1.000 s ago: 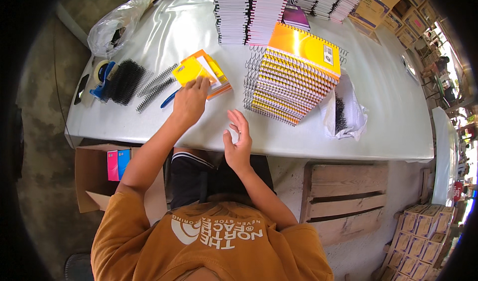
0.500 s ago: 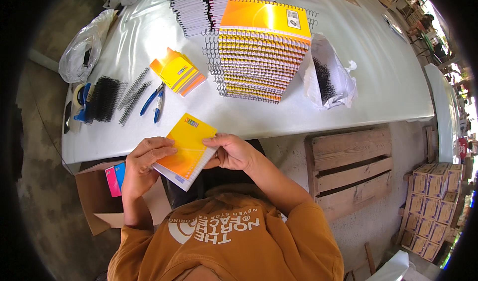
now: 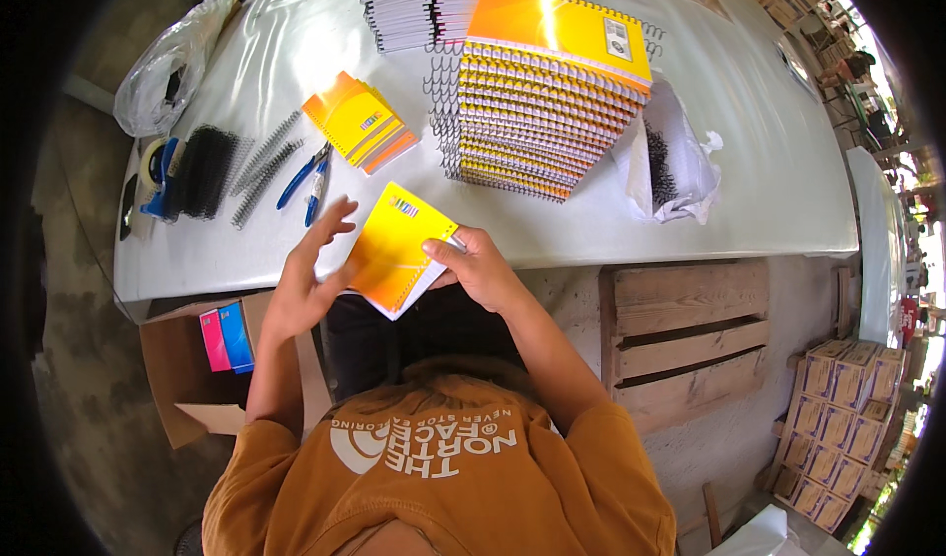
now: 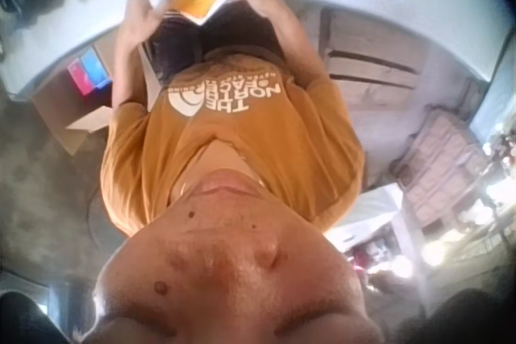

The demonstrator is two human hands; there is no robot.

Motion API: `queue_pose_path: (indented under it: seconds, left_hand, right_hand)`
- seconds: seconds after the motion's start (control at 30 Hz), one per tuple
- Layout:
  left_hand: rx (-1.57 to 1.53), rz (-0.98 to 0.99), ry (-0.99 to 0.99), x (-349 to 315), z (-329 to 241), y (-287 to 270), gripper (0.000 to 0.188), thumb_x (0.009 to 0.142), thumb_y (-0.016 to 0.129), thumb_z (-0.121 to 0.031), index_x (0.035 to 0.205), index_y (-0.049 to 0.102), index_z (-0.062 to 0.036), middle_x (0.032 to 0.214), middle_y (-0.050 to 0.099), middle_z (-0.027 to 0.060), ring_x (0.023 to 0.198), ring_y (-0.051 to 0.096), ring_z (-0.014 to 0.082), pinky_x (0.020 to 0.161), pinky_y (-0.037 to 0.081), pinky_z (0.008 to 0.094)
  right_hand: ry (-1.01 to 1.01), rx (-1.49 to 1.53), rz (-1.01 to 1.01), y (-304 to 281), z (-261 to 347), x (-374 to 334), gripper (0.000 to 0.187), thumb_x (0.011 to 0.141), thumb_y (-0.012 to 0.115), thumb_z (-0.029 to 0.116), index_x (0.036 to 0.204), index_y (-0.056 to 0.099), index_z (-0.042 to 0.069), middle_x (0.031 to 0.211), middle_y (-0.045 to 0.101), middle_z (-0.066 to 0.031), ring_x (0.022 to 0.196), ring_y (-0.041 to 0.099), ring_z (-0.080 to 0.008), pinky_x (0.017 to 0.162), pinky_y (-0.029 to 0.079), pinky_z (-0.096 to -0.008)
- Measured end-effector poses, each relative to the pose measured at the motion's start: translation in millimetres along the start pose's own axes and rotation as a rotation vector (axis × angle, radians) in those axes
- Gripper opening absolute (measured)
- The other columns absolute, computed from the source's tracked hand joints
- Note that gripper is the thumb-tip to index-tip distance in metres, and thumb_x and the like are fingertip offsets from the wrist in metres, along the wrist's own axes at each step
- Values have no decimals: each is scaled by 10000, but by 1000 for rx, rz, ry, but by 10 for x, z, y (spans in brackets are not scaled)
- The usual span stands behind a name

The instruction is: The person threads a plastic spiral through a stack of notebook pages and then uses shears to trim the excess spiral wire.

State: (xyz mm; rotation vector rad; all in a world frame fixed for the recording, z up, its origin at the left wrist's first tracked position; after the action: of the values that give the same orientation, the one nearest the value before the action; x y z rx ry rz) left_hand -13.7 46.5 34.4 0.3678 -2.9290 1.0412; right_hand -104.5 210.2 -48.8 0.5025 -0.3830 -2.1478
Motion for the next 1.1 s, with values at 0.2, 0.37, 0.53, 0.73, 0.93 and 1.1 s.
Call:
queue_pose_path:
  seconds: [0.2,0.37,0.53,0.73,0.93,1.1]
  left_hand:
    - [-261,-558,-121,94,294,-38,118,847,630,-127,880,612,-15,912,616,51,809,561,132,692,441,267]
    - [-1088,-677,-479,-2,397,307,194,907,567,-232,1022,562,-76,904,589,-4,724,525,90,673,463,240]
    - [-1184,-557,-564,-8,332,803,292,900,562,-164,1134,509,1,1089,560,71,960,536,149,821,448,305]
    - [-946,-366,-472,19,291,666,374,814,655,-29,1143,487,27,1112,565,115,1010,540,168,864,435,295]
    - [-87,-717,-6,289,563,-213,692,747,718,-132,1301,329,12,1188,447,178,1154,426,275,978,342,424]
    - [771,-492,-251,610,1379,-846,452,810,629,-297,1204,527,-99,1161,533,126,1124,453,303,925,338,433]
  right_hand:
    - [-77,51,-101,3,46,83,341,936,502,206,1200,478,-9,1057,603,-106,918,629,-199,774,547,-341]
    - [-434,483,-273,4,7,124,335,936,493,186,1234,427,45,1174,537,-98,1077,550,-221,956,444,-403]
    - [-324,706,-188,312,-235,42,444,930,480,147,1329,296,83,1311,427,-112,1208,445,-269,1024,364,-459]
    - [-370,122,-283,224,-13,26,505,840,660,213,1236,428,4,1136,535,-67,1053,498,-120,893,400,-253]
    - [-382,-405,-235,-137,338,134,264,826,645,65,1061,604,-46,939,643,-48,821,569,-86,766,457,-231]
    - [-262,-395,-66,-198,246,305,329,809,675,89,1100,605,-49,970,641,-39,838,549,-68,772,446,-213]
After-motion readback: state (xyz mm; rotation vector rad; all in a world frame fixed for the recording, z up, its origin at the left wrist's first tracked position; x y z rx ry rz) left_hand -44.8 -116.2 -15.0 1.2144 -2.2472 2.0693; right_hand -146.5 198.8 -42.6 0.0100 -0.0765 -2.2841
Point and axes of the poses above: each hand's wrist, its own x-axis towards the middle knuckle, its own y-axis out of the palm, z = x × y, the point moved 5 cm from there along x, towards the middle knuckle
